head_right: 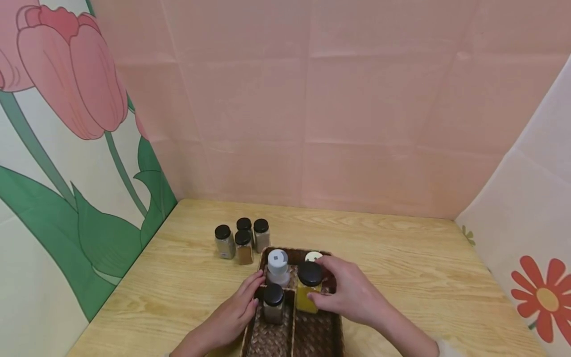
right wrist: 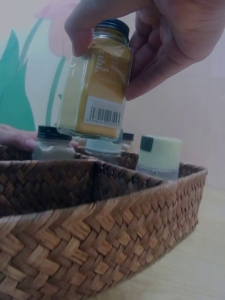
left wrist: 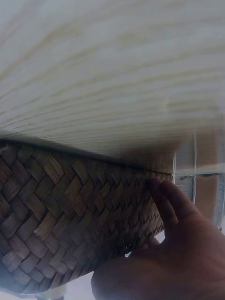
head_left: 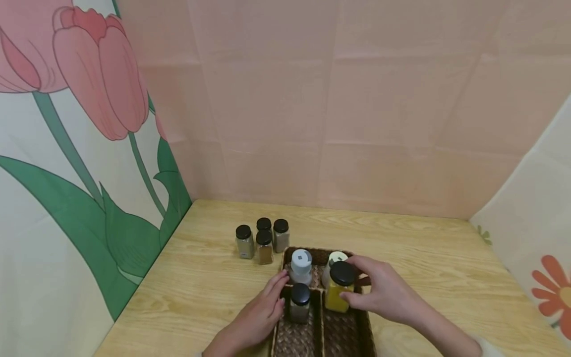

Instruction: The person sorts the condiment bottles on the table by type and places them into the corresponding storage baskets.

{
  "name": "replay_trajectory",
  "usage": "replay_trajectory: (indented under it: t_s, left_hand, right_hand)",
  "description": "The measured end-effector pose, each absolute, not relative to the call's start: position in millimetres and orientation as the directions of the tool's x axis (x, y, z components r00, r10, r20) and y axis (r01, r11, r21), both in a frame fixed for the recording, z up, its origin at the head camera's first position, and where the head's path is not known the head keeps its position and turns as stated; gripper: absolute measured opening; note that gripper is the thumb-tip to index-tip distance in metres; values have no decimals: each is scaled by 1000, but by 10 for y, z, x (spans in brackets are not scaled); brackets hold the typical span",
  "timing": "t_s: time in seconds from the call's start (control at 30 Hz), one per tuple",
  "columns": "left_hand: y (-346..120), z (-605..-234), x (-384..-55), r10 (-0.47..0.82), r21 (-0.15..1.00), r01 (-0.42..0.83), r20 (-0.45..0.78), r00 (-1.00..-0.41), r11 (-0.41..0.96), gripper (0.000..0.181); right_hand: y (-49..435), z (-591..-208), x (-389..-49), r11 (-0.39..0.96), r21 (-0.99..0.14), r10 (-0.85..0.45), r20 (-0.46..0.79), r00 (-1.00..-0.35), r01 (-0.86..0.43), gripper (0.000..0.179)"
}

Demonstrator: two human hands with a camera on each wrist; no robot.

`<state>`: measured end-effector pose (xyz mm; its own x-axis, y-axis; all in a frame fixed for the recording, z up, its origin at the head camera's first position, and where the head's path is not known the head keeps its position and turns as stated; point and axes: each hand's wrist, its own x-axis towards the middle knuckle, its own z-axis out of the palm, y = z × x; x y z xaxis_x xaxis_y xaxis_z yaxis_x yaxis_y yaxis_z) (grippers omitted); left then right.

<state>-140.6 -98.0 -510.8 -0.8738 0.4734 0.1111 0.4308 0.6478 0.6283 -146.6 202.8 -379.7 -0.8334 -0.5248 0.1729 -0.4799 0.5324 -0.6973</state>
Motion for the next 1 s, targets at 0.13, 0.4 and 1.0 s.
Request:
replay_trajectory:
  t_s: [0.13, 0.4, 1.0]
  left_hand:
    - [-978, -5110, -1404, 473, 627, 434, 116, -873, 647, 49]
    - [-979, -5092, -1395, 474, 627, 435, 117, -873, 646, 49]
    - [-987, -5141, -1426, 488, 615, 454, 127, -864, 645, 50]
  right_hand:
    - [2054, -3859, -1460, 528, -694, -523, 188, -831, -489, 38]
    - [2090, -3956, -1464, 544, -701, -517, 153, -842, -461, 41]
    - [2129, -4206, -1483, 546, -677, -515, 193, -835, -493, 39]
